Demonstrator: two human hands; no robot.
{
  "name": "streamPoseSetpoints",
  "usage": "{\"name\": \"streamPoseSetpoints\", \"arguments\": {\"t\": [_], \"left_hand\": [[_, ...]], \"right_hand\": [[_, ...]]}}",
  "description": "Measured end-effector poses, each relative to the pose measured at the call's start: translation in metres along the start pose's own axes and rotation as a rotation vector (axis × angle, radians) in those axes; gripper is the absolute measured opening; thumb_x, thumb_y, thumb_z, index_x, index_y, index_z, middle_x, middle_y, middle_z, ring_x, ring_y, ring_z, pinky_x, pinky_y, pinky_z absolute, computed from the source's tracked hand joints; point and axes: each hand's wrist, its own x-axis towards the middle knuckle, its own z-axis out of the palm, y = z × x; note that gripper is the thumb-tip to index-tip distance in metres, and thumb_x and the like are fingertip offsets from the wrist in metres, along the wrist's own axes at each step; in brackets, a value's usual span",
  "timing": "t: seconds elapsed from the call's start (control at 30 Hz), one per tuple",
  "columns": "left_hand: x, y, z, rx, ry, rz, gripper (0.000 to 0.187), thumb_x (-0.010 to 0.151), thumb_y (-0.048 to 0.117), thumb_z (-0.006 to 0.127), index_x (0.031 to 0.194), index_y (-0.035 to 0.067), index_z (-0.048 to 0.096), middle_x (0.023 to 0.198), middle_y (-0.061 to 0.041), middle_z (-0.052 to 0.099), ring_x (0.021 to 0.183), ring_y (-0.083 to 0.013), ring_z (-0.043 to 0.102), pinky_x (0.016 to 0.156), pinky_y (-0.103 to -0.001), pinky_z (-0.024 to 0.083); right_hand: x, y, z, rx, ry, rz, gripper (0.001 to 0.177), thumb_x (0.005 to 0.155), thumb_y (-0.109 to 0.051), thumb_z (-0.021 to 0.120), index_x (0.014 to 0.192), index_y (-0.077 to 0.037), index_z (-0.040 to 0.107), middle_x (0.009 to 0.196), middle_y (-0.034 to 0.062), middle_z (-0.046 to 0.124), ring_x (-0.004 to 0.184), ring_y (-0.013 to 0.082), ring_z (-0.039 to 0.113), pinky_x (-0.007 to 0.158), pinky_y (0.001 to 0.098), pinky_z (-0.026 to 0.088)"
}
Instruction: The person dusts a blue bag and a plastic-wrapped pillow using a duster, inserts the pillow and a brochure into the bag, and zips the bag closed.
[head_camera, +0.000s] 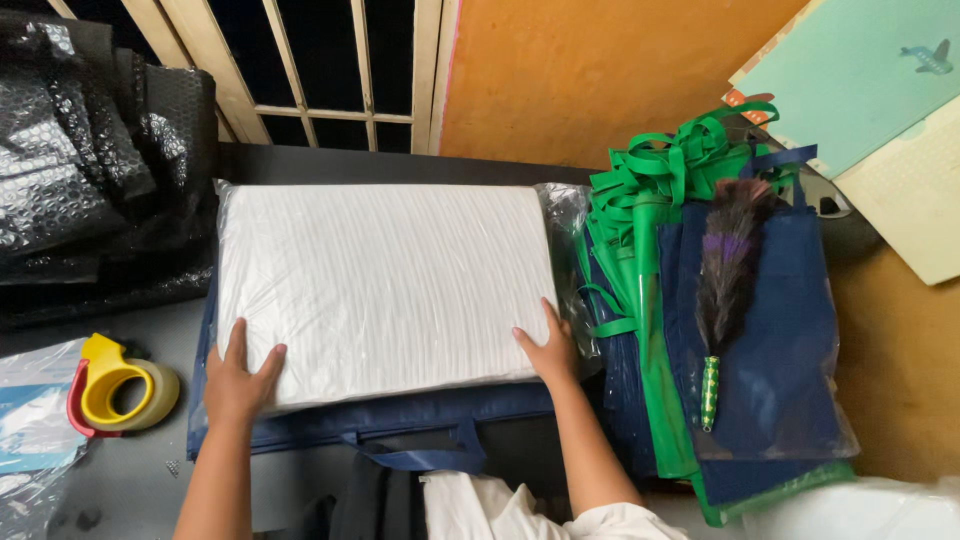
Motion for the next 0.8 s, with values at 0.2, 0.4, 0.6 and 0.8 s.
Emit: {"name": "streamPoseSetpoints", "arguments": {"t": [0.2,0.4,0.6,0.8], "left_hand": [[-0.036,0.022,-0.044,-0.031,-0.161,-0.092,0.083,0.083,0.056,0.063,0.16,0.03,0.042,0.135,-0.025,0.059,0.131,-0.0402,0.053,0.1,-0.054,0.045],[-0.057,0.003,-0.015,-0.095,0.043,-0.07,0.076,0.09,0.055,0.052,0.162,0.033,0.04,0.141,-0.019,0.051,0.129,-0.0422,0.051,0.101,-0.056,0.041],[-0.052,-0.01,-0.006,-0.114,0.073,-0.042,0.075,0.09,0.055,0.053,0.161,0.033,0.041,0.142,-0.018,0.051,0.13,-0.0414,0.051,0.101,-0.057,0.042],[-0.056,-0.001,-0.012,-0.145,0.069,-0.066,0.074,0.089,0.055,0.052,0.159,0.034,0.042,0.149,-0.013,0.049,0.133,-0.039,0.05,0.101,-0.058,0.042]], "right_hand": [[-0.031,0.02,-0.031,0.021,-0.057,-0.111,0.075,0.081,-0.047,0.074,0.151,-0.039,0.048,0.147,0.0147,0.054,0.136,0.0324,0.054,0.111,0.0411,0.043],[-0.05,0.049,-0.139,0.347,0.327,0.07,0.043,0.092,-0.031,0.07,0.134,-0.02,0.066,0.138,0.0031,0.066,0.128,0.0277,0.06,0.105,0.0459,0.047],[-0.015,0.204,-0.181,-0.141,0.526,0.579,0.081,0.082,-0.052,0.079,0.151,-0.019,0.053,0.14,0.0321,0.051,0.123,0.0551,0.053,0.104,0.0599,0.041],[0.013,0.238,-0.115,-0.08,0.746,0.005,0.044,0.098,-0.024,0.065,0.132,0.004,0.062,0.112,0.0352,0.062,0.103,0.0557,0.058,0.093,0.0597,0.043]]}}
